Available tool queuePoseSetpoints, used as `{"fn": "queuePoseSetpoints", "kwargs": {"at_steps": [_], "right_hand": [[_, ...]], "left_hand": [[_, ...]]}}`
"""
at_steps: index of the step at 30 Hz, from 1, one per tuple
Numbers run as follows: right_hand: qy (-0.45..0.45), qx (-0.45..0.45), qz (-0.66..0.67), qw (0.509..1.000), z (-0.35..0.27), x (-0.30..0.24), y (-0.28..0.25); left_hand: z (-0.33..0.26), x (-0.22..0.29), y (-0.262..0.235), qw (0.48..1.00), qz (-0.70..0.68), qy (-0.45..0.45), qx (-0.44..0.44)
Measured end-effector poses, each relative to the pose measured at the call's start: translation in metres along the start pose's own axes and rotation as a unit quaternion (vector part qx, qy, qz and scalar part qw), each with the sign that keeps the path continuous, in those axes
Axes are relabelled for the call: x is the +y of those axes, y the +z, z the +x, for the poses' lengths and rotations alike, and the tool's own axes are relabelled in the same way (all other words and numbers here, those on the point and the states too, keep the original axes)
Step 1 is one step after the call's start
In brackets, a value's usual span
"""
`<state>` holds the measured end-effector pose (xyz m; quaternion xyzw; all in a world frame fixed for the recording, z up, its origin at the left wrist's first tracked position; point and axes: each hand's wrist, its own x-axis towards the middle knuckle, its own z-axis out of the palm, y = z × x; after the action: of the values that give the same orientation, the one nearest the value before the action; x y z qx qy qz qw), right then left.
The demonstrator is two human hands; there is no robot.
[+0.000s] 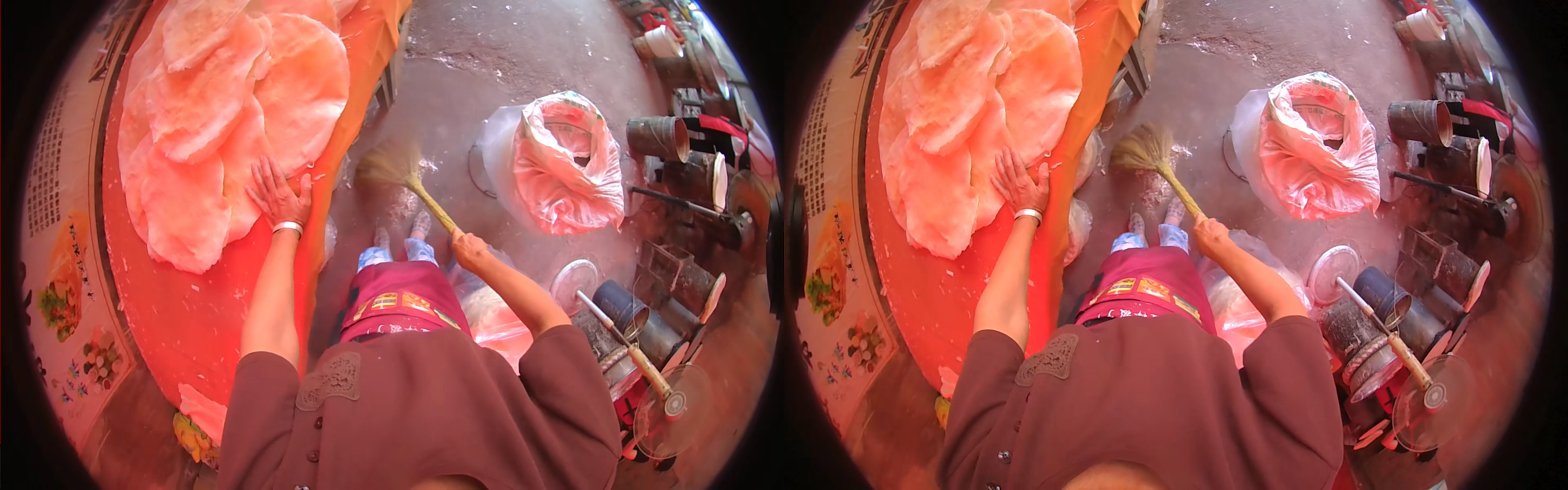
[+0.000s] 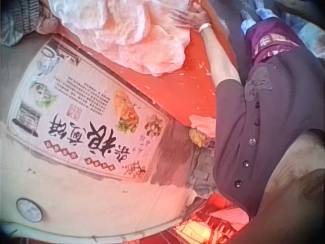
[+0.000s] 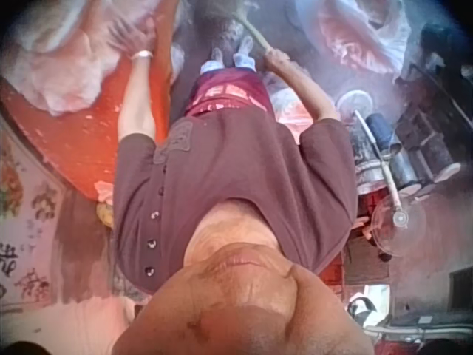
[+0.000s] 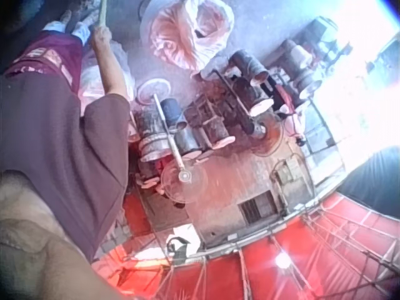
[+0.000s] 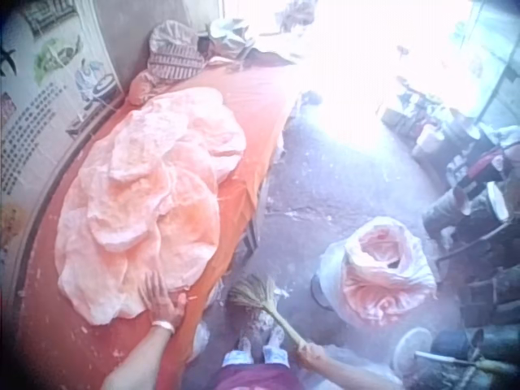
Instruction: The person sweeps the floor using a broom, moves a plastic stool, and sweeps the debris into a dustpan.
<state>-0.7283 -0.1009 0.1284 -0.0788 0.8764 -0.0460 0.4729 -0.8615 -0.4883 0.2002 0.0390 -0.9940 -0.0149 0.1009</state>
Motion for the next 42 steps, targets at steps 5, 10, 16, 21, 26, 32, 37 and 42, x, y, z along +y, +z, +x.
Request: {"fn": "queuePoseSetpoints", "kwargs": {"at_steps": [5, 10, 16, 21, 26, 32, 37, 42], "right_hand": [[-0.02, 0.009, 0.053, 0.998, -0.051, 0.04, -0.032], [0.06, 0.031, 0.188, 0.98, -0.069, 0.037, -0.021], [0.145, 0.026, 0.282, 0.948, 0.015, 0.0, 0.068], [0.126, -0.013, 0.266, 0.956, -0.006, -0.067, 0.13], [0.103, -0.012, 0.253, 0.962, -0.067, -0.112, 0.119], [0.09, 0.018, 0.456, 0.885, -0.172, -0.145, 0.104], [0.073, -0.068, 0.811, 0.576, -0.204, -0.178, 0.135], [0.063, -0.017, 0.721, 0.69, -0.123, -0.219, 0.153]], "left_hand": [[-0.003, -0.004, 0.0, 1.0, 0.012, -0.014, -0.011], [-0.005, -0.005, 0.0, 1.0, -0.002, -0.01, -0.004], [-0.008, -0.004, 0.002, 1.0, -0.006, -0.006, -0.001], [-0.01, -0.006, 0.002, 0.999, -0.034, -0.013, -0.004], [-0.014, -0.021, 0.012, 0.999, -0.025, -0.017, 0.011], [-0.016, -0.067, 0.009, 0.971, -0.228, 0.044, -0.048], [-0.093, -0.109, -0.028, 0.972, -0.219, 0.082, 0.001], [-0.174, -0.122, -0.036, 0.995, -0.062, 0.074, -0.026]]}}
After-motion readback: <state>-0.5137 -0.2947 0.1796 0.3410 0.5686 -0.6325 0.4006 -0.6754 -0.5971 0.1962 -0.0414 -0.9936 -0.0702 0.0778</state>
